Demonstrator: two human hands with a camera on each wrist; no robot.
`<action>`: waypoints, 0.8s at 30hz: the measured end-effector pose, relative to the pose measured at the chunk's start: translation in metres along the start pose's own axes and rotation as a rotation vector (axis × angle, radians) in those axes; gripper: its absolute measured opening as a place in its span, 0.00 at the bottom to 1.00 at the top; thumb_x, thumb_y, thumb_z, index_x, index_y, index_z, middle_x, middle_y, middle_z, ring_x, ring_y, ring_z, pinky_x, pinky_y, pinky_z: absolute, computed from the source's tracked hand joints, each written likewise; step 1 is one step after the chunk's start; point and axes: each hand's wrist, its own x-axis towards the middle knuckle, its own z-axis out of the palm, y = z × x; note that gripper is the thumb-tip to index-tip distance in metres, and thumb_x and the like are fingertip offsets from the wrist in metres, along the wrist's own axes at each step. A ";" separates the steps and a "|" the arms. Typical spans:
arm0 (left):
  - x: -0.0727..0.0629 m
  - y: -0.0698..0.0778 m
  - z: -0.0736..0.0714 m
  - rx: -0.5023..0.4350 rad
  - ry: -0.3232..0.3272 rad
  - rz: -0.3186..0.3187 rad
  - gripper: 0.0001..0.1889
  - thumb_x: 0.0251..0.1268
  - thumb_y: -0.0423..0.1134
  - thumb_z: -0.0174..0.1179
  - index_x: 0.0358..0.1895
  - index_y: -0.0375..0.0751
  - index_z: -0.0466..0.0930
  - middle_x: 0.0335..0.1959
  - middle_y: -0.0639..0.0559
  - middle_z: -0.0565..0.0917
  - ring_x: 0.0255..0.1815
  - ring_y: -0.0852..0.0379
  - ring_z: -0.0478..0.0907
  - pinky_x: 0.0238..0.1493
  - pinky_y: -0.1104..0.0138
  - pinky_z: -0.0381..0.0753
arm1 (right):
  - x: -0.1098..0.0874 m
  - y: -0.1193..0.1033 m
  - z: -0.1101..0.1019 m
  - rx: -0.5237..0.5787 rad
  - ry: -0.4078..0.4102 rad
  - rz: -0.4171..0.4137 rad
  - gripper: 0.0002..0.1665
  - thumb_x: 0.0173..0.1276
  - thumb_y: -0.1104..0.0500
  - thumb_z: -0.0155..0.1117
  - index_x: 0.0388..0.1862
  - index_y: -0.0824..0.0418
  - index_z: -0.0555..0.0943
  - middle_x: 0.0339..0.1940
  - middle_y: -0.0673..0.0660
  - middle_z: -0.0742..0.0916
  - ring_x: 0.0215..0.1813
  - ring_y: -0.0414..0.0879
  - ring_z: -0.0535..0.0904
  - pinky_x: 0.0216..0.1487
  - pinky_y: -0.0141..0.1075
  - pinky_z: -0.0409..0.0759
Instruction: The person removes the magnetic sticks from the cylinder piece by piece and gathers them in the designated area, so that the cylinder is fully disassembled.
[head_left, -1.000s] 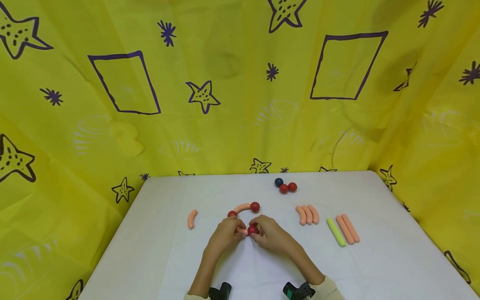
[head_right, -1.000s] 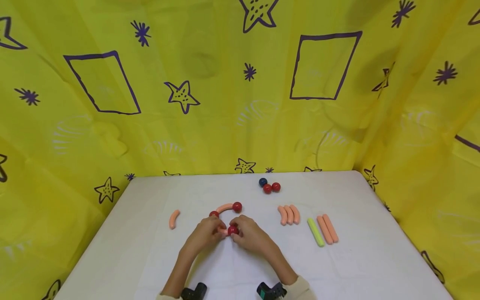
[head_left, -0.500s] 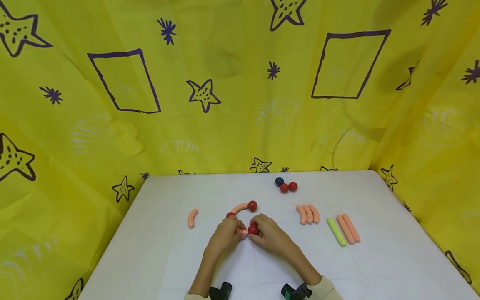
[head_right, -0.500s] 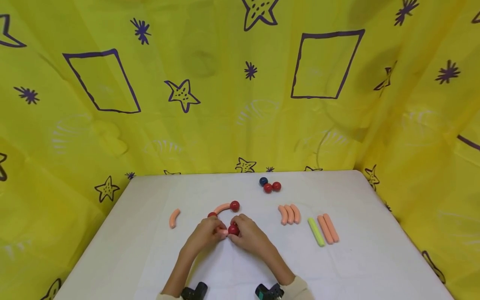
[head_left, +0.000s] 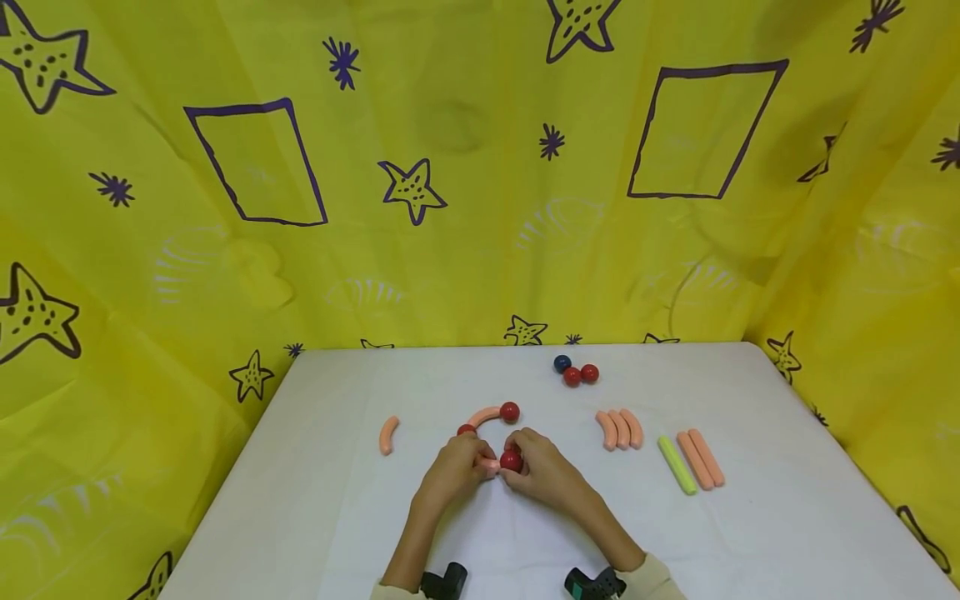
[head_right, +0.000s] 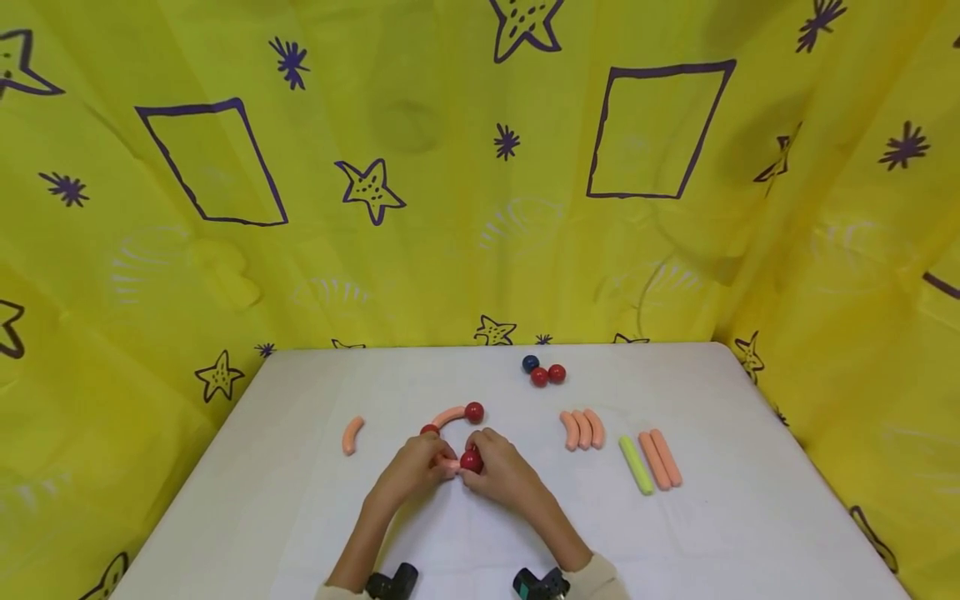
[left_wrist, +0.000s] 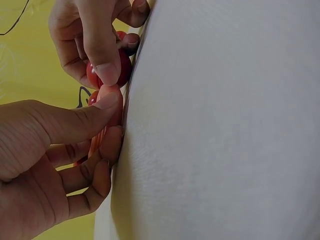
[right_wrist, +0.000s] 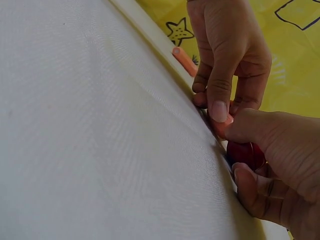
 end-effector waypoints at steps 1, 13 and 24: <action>0.000 0.000 0.000 -0.005 -0.001 -0.003 0.04 0.55 0.33 0.70 0.32 0.36 0.88 0.30 0.52 0.80 0.28 0.66 0.70 0.29 0.75 0.71 | 0.000 0.000 -0.001 0.007 -0.001 0.001 0.15 0.56 0.60 0.73 0.39 0.60 0.78 0.32 0.48 0.77 0.31 0.35 0.70 0.30 0.26 0.71; 0.001 0.003 0.001 -0.019 -0.011 -0.007 0.04 0.57 0.35 0.69 0.32 0.38 0.88 0.31 0.53 0.83 0.31 0.65 0.73 0.31 0.74 0.74 | -0.001 0.005 -0.004 0.133 -0.022 0.065 0.15 0.57 0.60 0.73 0.40 0.58 0.77 0.29 0.48 0.76 0.26 0.35 0.70 0.25 0.26 0.71; 0.001 0.004 0.000 -0.031 -0.050 -0.043 0.04 0.56 0.36 0.71 0.31 0.39 0.87 0.27 0.56 0.79 0.26 0.67 0.69 0.28 0.74 0.71 | -0.006 0.006 -0.013 0.367 -0.115 0.185 0.14 0.66 0.59 0.66 0.46 0.61 0.73 0.24 0.50 0.81 0.18 0.39 0.78 0.22 0.30 0.77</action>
